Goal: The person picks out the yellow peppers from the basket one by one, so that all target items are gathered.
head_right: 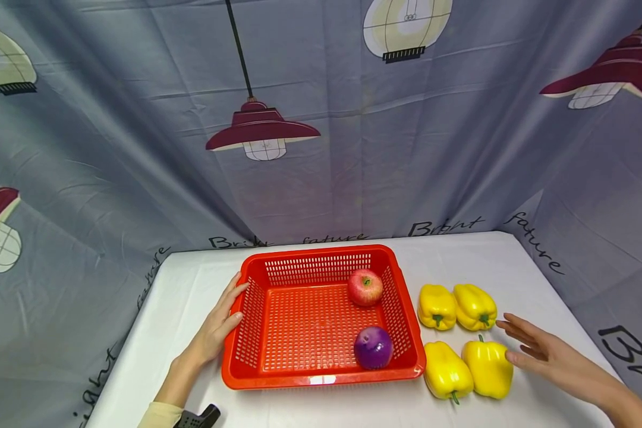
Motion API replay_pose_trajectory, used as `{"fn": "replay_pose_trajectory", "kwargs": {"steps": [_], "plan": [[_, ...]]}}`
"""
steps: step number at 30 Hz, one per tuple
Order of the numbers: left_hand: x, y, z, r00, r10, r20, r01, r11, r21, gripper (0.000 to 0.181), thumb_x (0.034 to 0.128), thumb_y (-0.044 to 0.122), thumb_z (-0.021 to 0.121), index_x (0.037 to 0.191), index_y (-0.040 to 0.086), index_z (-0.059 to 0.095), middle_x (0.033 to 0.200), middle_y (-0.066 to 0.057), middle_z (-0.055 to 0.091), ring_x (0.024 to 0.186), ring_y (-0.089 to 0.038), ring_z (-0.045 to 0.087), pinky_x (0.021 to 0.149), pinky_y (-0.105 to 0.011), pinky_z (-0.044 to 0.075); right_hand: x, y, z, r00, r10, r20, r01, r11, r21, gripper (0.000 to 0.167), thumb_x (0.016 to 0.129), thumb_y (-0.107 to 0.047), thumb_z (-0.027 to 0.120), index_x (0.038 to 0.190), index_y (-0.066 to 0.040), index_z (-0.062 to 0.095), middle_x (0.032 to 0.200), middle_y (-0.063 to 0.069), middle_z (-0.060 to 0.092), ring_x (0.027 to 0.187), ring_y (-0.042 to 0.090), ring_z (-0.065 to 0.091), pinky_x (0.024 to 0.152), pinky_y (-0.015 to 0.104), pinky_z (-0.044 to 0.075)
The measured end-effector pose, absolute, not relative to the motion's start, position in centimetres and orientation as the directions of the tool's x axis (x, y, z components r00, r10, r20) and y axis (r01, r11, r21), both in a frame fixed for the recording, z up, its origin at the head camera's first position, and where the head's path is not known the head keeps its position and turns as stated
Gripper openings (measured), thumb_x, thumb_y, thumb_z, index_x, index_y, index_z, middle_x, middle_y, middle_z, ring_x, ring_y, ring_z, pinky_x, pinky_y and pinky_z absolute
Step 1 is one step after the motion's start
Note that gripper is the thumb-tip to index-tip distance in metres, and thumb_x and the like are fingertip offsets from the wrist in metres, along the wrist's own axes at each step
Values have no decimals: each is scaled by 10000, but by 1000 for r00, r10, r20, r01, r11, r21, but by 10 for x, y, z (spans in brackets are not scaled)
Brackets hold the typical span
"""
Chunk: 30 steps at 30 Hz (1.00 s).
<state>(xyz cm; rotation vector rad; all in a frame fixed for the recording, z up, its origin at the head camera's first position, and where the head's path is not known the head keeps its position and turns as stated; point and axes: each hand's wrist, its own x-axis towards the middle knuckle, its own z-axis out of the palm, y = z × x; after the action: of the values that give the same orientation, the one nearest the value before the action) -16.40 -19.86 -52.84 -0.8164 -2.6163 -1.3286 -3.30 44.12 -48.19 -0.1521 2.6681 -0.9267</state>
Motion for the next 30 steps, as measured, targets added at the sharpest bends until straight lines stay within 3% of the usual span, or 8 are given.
{"fn": "replay_pose_trajectory", "kwargs": {"steps": [4, 7, 9, 12, 14, 16, 19, 30], "plan": [[-165, -200, -526, -847, 427, 316, 511, 493, 704, 577, 999, 276, 502, 1551, 149, 391, 1684, 12, 142, 1507, -263, 223, 1090, -642, 308, -37, 433, -475, -961, -185, -205, -20, 787, -617, 702, 1051, -212, 551, 1522, 152, 179, 1430, 414, 401, 1125, -69, 542, 774, 181, 520], [-164, -202, -523, -844, 437, 312, 518, 508, 688, 579, 1003, 267, 530, 1555, 158, 390, 1684, 8, 144, 1509, -261, 216, 1107, -637, 284, -42, 420, -467, -967, -172, -186, -22, 787, -616, 704, 1055, -240, 545, 1535, 128, 186, 1442, 387, 407, 1173, 147, 576, 777, 156, 501], [-164, -204, -520, -843, 442, 307, 519, 515, 682, 591, 998, 252, 558, 1558, 173, 389, 1683, 6, 149, 1510, -262, 214, 1115, -632, 274, -46, 411, -462, -974, -174, -142, -50, 782, -621, 677, 1055, -237, 546, 1544, 97, 219, 1451, 356, 423, 1197, -22, 506, 802, 116, 466], [-163, -207, -516, -839, 455, 299, 525, 530, 666, 618, 987, 231, 598, 1565, 185, 383, 1682, 2, 155, 1510, -266, 213, 1120, -626, 269, -53, 397, -456, -980, -190, -57, -117, 785, -608, 653, 1044, -217, 565, 1557, 46, 259, 1464, 324, 430, 1280, -17, 450, 850, 49, 376], [-163, -209, -514, -836, 466, 292, 530, 544, 650, 632, 984, 236, 616, 1569, 194, 379, 1682, 3, 158, 1508, -268, 218, 1117, -625, 276, -58, 387, -451, -979, -203, -6, -160, 791, -591, 647, 1028, -204, 591, 1554, 24, 292, 1472, 306, 435, 1307, 13, 437, 956, 179, 447], [-163, -210, -510, -831, 477, 286, 538, 559, 631, 639, 983, 255, 629, 1569, 199, 380, 1680, 1, 166, 1504, -275, 229, 1109, -630, 288, -63, 377, -445, -978, -210, 3, -173, 799, -575, 665, 1019, -227, 603, 1558, 9, 294, 1487, 304, 418, 1351, 282, 455, 1031, 435, 464], [-161, -213, -504, -838, 479, 261, 526, 584, 618, 652, 983, 311, 636, 1571, 199, 378, 1676, -5, 185, 1497, -293, 238, 1097, -643, 298, -69, 362, -439, -975, -224, 0, -183, 796, -578, 687, 1006, -260, 619, 1561, -11, 299, 1501, 302, 405, 1279, 557, 421, 890, 779, 360], [-163, -215, -486, -853, 461, 244, 517, 686, 512, 695, 969, 429, 638, 1577, 226, 371, 1669, 27, 205, 1425, -315, 377, 1039, -623, 389, -90, 333, -428, -963, -269, 12, -224, 775, -591, 820, 979, -328, 660, 1630, -177, 185, 1584, 268, 304, 1359, 574, 336, 959, 788, 299]]}}
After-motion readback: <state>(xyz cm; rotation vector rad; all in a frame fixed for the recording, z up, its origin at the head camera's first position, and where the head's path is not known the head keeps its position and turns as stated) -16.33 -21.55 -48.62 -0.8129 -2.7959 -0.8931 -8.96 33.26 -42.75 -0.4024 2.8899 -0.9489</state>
